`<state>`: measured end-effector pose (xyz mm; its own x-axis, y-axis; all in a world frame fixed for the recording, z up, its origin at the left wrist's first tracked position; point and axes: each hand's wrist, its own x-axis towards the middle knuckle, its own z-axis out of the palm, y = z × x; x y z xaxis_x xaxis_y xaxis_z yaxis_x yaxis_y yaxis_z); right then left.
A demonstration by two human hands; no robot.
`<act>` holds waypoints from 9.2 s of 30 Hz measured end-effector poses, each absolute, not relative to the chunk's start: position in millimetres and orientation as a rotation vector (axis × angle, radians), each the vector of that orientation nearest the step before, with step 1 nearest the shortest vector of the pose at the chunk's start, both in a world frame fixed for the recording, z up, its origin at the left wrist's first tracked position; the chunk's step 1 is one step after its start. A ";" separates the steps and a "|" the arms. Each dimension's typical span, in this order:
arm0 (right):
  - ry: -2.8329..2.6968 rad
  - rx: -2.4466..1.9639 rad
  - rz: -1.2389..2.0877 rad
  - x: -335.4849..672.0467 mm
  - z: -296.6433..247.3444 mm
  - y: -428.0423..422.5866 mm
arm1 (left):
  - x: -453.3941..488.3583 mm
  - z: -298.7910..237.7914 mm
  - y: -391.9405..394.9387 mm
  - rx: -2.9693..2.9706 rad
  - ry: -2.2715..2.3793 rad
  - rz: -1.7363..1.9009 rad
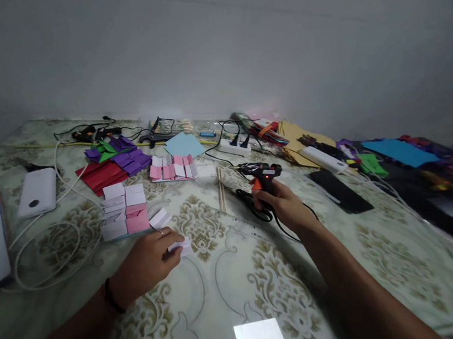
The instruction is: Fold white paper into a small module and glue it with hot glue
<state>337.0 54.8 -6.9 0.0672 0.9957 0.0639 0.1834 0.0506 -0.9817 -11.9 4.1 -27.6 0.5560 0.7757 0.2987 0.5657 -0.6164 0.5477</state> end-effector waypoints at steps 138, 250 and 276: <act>-2.102 -0.817 1.218 256.5 -4.9 -12.3 | 5.4 -16.0 -28.7 2.429 0.907 0.755; -1.872 -1.108 1.319 249.3 3.4 -29.2 | 10.0 0.2 -36.4 2.473 0.840 0.849; -2.430 -0.961 0.845 247.3 -22.0 -31.7 | 10.7 -18.3 -21.5 2.443 0.841 0.529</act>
